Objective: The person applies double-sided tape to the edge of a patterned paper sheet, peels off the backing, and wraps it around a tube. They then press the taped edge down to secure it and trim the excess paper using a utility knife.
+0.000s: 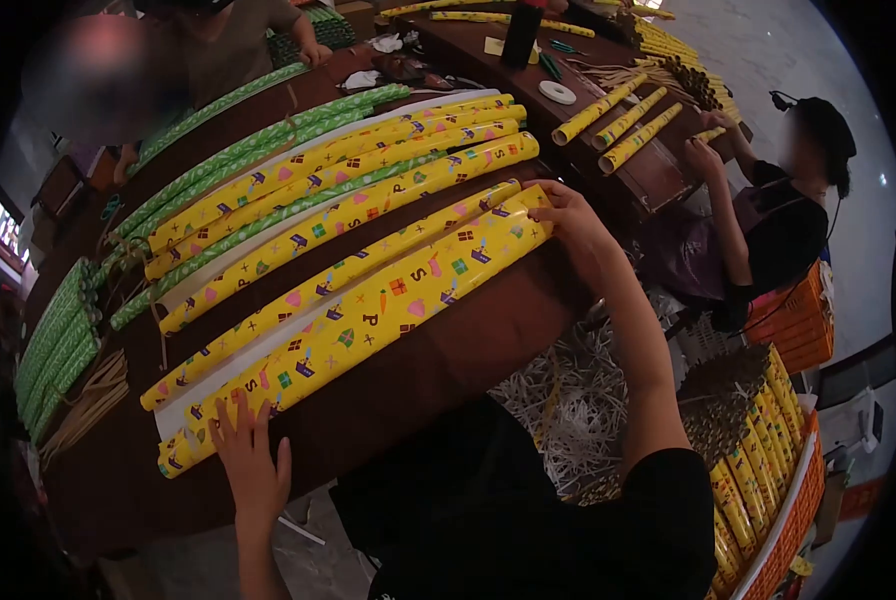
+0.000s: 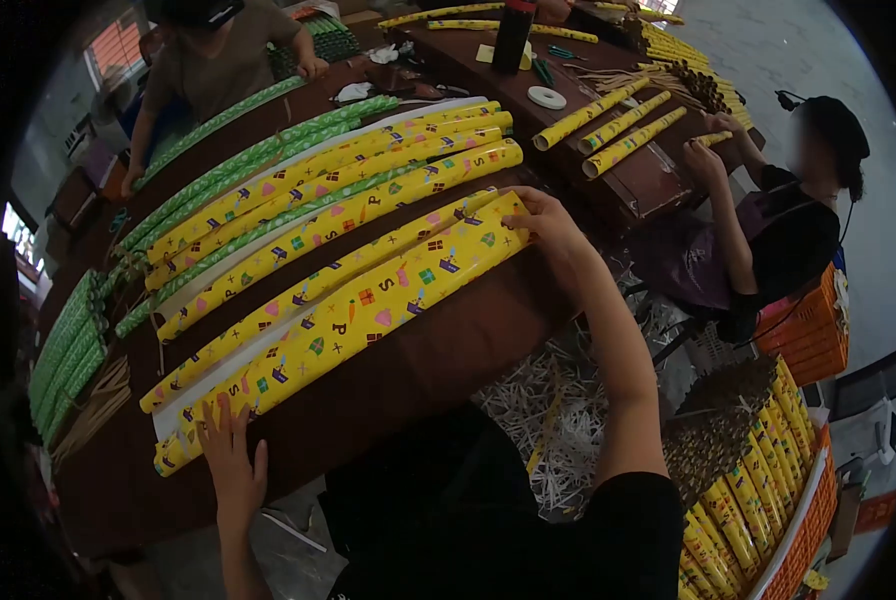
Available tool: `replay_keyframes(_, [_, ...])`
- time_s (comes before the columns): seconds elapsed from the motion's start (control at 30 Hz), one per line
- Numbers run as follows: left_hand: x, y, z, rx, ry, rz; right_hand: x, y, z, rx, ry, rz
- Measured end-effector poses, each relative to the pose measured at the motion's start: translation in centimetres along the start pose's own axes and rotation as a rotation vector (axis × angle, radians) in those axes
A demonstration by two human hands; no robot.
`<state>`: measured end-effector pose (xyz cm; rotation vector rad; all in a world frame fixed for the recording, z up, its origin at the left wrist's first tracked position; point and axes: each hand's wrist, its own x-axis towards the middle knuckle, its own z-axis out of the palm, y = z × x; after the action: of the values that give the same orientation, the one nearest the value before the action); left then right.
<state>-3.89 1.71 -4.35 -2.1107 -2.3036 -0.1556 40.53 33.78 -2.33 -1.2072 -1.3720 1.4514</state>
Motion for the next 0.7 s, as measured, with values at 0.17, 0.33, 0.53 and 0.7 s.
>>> replay_keyframes(0.17, [1.4, 3.9, 0.7, -0.305, 0.024, -0.182, 1.4, 4.4, -0.4, -0.370, 0.078, -0.294])
replay_keyframes(0.33, [3.1, 5.7, 1.1, -0.193, -0.031, -0.359, 1.1, 5.8, 1.3, -0.359, 0.172, -0.490])
replay_keyframes(0.53, [3.6, 7.0, 2.0, -0.081, 0.095, -0.309, -0.2, 5.4, 2.5, -0.703, 0.383, -0.477])
replay_keyframes(0.7, [6.3, 8.8, 3.9, -0.233, 0.106, -0.350, -0.6, 5.0, 2.4, -0.940, 0.490, -0.373])
